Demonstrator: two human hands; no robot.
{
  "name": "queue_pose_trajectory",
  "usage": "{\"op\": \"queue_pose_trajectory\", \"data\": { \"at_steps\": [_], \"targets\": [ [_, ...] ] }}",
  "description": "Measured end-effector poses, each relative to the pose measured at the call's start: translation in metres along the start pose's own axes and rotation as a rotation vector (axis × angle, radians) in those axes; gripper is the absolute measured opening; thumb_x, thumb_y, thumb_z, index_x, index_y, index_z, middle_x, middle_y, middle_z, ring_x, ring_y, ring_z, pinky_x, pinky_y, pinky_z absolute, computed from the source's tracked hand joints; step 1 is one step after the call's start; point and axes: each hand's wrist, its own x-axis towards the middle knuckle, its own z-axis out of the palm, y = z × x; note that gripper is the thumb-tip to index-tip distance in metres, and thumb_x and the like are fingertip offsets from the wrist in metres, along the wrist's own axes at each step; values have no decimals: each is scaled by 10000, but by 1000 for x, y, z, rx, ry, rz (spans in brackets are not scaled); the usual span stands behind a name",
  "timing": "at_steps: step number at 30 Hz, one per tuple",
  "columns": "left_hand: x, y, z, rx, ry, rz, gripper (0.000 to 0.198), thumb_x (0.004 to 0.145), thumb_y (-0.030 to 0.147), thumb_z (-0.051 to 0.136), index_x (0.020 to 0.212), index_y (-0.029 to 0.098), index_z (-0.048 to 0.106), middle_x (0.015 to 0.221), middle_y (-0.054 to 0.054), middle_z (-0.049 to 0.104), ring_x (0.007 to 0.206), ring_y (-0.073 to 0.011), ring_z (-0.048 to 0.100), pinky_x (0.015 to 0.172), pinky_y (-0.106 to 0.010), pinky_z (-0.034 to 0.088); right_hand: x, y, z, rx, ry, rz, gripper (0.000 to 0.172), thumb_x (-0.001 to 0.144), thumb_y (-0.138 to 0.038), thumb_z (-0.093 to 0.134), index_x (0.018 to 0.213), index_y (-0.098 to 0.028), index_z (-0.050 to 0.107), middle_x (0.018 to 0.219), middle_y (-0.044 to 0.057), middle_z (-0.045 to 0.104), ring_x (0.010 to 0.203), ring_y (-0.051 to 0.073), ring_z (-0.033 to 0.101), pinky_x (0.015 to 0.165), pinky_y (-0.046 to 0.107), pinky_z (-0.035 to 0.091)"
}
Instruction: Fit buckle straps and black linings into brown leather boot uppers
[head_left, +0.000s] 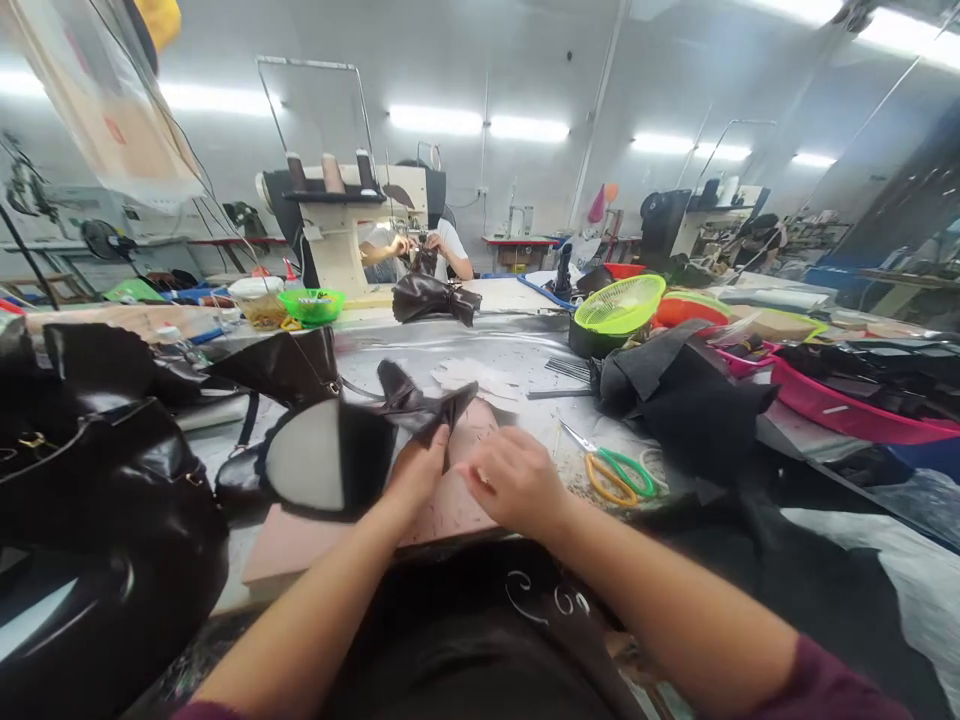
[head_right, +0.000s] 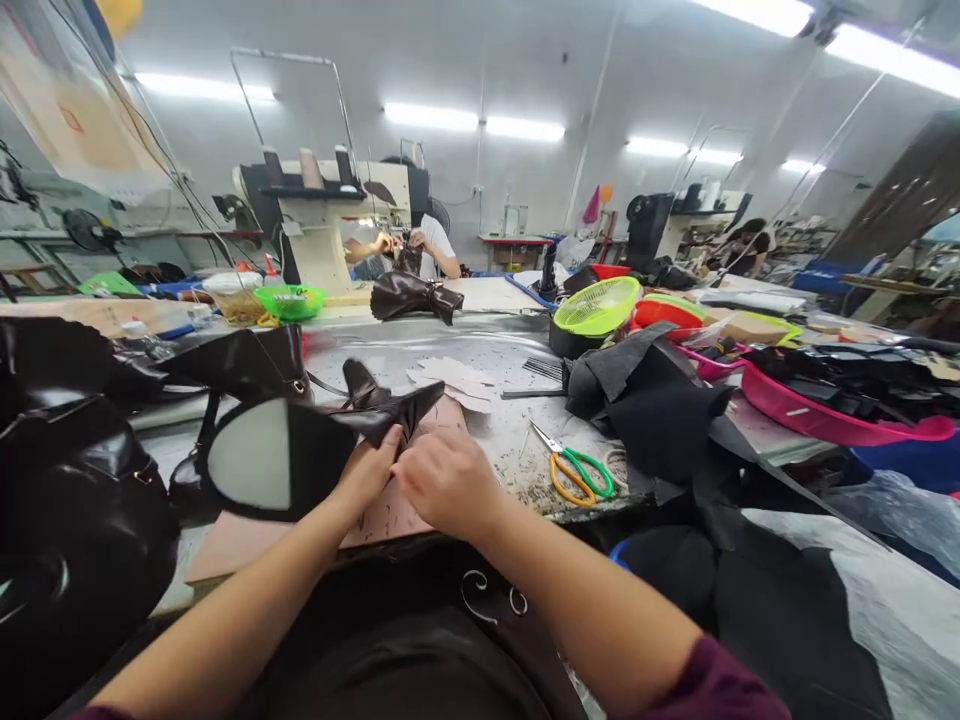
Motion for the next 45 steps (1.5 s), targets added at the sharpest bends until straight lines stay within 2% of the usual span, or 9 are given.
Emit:
{"op": "queue_pose_trajectory", "data": {
  "at_steps": [4, 9, 15, 19, 25, 30, 35, 40, 45],
  "targets": [
    [-22, 25, -6, -739, 274, -151, 385, 880, 399, 374, 954, 115, 623, 891, -109, 684, 879, -226, 636, 718, -303, 509, -16, -6, 17, 220, 53, 351, 606, 721, -331, 599, 1241, -100, 392, 1088, 150, 602, 968, 241, 584, 760, 361, 509],
    [-58, 53, -12, -1471, 93, -146, 223, 851, 155, 455, 965, 160, 647, 917, -57, 701, 842, -162, 653, 689, -237, 541, -17, -15, 37, 120, 248, 250, 738, 764, -77, 433, 1410, -101, 79, 1376, 194, 355, 1253, 263, 371, 951, 425, 427],
    [-73, 47, -14, -1621, -156, -167, 260, 881, 172, 426, 965, 150, 671, 972, -71, 694, 880, -173, 651, 710, -237, 552, -18, -11, 39, 7, 364, 174, 729, 778, 2, 342, 1420, -157, 35, 1460, 136, 167, 1288, 262, 305, 952, 430, 431],
    [-72, 47, -8, -1691, -245, -121, 263, 871, 210, 441, 975, 149, 675, 1046, -82, 668, 983, -201, 613, 794, -266, 532, -14, -13, 40, 84, 387, 278, 703, 828, -55, 361, 1420, -208, 15, 1439, 111, 258, 1235, 221, 401, 927, 370, 466],
    [-74, 63, -3, -1378, 154, -240, 196, 783, 139, 596, 962, 128, 677, 973, -90, 692, 928, -201, 638, 725, -229, 550, -15, -18, 40, 44, 411, 337, 726, 780, -127, 421, 1417, -125, 71, 1366, 175, 383, 1235, 282, 394, 886, 453, 480],
    [-83, 64, 3, -1305, 150, -382, 199, 770, 152, 618, 951, 88, 672, 1008, -121, 677, 1051, -243, 578, 908, -323, 485, -13, -20, 14, 93, 332, 227, 675, 746, -71, 392, 1391, -140, 206, 1215, 139, 555, 1117, 227, 531, 861, 381, 506],
    [-86, 58, 5, -1414, 21, -455, 189, 826, 187, 547, 910, 90, 685, 1058, -122, 659, 1159, -242, 491, 1038, -377, 345, -10, -25, 0, -28, 141, 208, 632, 754, -48, 382, 1374, -133, 287, 1270, 173, 502, 1094, 267, 545, 805, 374, 535],
    [-85, 43, 6, -1488, -193, -247, 270, 760, 305, 634, 987, 168, 679, 1180, -71, 600, 1275, -228, 337, 1105, -366, 210, -9, -30, 10, -174, 156, 221, 652, 809, -46, 329, 1420, -144, 125, 1218, 196, 533, 1072, 305, 550, 800, 449, 530],
    [-87, 20, 14, -1341, -261, -193, 381, 690, 454, 666, 977, 205, 688, 1198, -57, 588, 1279, -235, 330, 1109, -355, 182, -10, -30, 18, -149, 86, 203, 667, 795, -79, 434, 1369, -368, 255, 1303, 134, 438, 1024, 315, 578, 689, 412, 567]
  ]
}}
